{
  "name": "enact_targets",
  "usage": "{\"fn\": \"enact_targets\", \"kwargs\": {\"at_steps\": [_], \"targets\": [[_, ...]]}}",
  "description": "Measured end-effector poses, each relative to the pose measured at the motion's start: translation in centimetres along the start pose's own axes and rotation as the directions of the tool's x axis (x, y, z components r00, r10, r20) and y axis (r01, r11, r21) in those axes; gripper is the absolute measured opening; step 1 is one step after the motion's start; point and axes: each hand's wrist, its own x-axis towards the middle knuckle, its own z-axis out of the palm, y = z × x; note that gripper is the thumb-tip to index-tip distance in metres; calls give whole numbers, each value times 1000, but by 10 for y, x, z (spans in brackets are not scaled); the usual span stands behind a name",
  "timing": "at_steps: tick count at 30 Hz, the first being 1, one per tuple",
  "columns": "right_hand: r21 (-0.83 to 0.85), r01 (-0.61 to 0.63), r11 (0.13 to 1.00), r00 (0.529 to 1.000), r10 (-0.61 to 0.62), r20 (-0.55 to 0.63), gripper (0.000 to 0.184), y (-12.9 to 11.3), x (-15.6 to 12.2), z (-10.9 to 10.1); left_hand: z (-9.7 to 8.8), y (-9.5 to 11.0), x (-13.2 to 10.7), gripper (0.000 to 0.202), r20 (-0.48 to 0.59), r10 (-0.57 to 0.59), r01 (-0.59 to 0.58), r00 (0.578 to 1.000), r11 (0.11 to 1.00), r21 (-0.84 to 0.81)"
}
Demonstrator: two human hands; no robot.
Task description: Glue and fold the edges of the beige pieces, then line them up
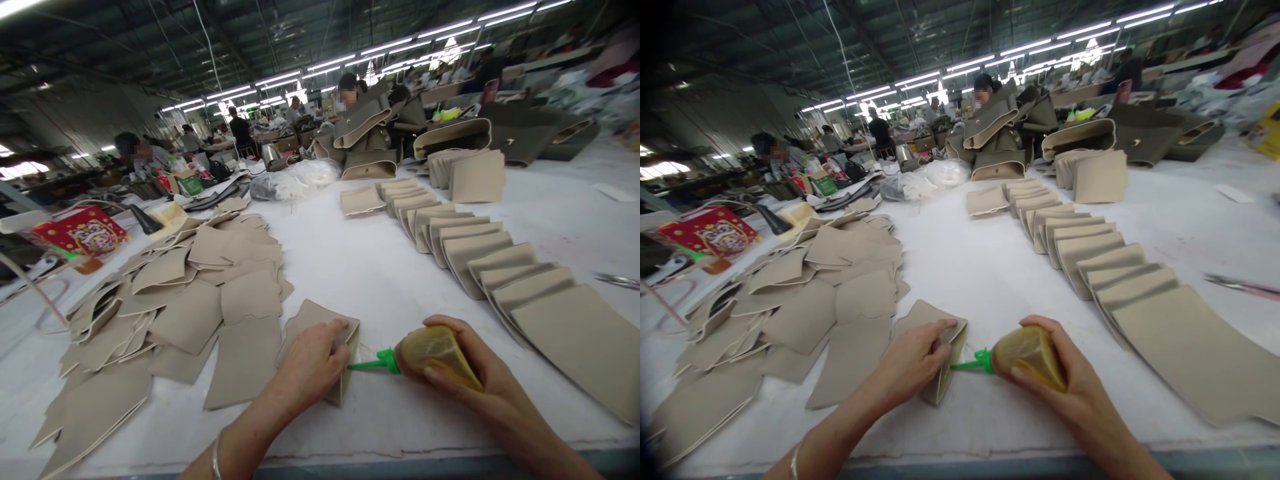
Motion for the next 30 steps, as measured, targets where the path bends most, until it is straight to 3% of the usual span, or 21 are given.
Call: {"fn": "enact_targets", "kwargs": {"at_steps": [3, 6, 11, 14, 16, 18, 21, 24, 27, 30], "targets": [[45, -43, 998, 998, 41, 38, 54, 4, -2, -1, 1, -1, 0, 50, -5, 1, -1, 1000, 1000, -1], [112, -79, 990, 996, 82, -25, 58, 6, 2, 0, 1, -1, 0, 51, -11, 1, -1, 1000, 1000, -15], [59, -77, 995, 995, 81, -66, 57, -2, -2, 5, 1, -1, 1, 51, -24, -9, 8, 1000, 999, -43], [209, -149, 967, 987, 157, -21, 55, -5, -9, 9, 4, -2, 2, 50, -34, -23, 20, 999, 997, -72], [420, -243, 874, 968, 247, 45, 59, -5, -9, 9, 4, -5, 2, 48, -13, -42, 40, 999, 991, -130], [629, -333, 703, 930, 356, 94, 64, -3, -5, 6, 1, -11, 2, 43, -18, -56, 51, 998, 980, -192], [833, -364, 418, 842, 531, 101, 62, -3, 4, -3, -10, -23, 2, 39, -190, -116, 91, 975, 986, -137], [931, -283, 230, 794, 601, 93, 49, -7, 10, -11, -21, -40, 5, 45, -315, -219, 238, 924, 971, 25], [973, -212, 88, 748, 655, 104, 32, -9, 14, -15, -27, -55, 10, 39, -204, -294, 306, 934, 952, 26], [984, -177, -5, 690, 713, 127, 23, 0, 15, -18, -33, -65, 17, 18, 3, -353, 342, 936, 904, -259]]}}
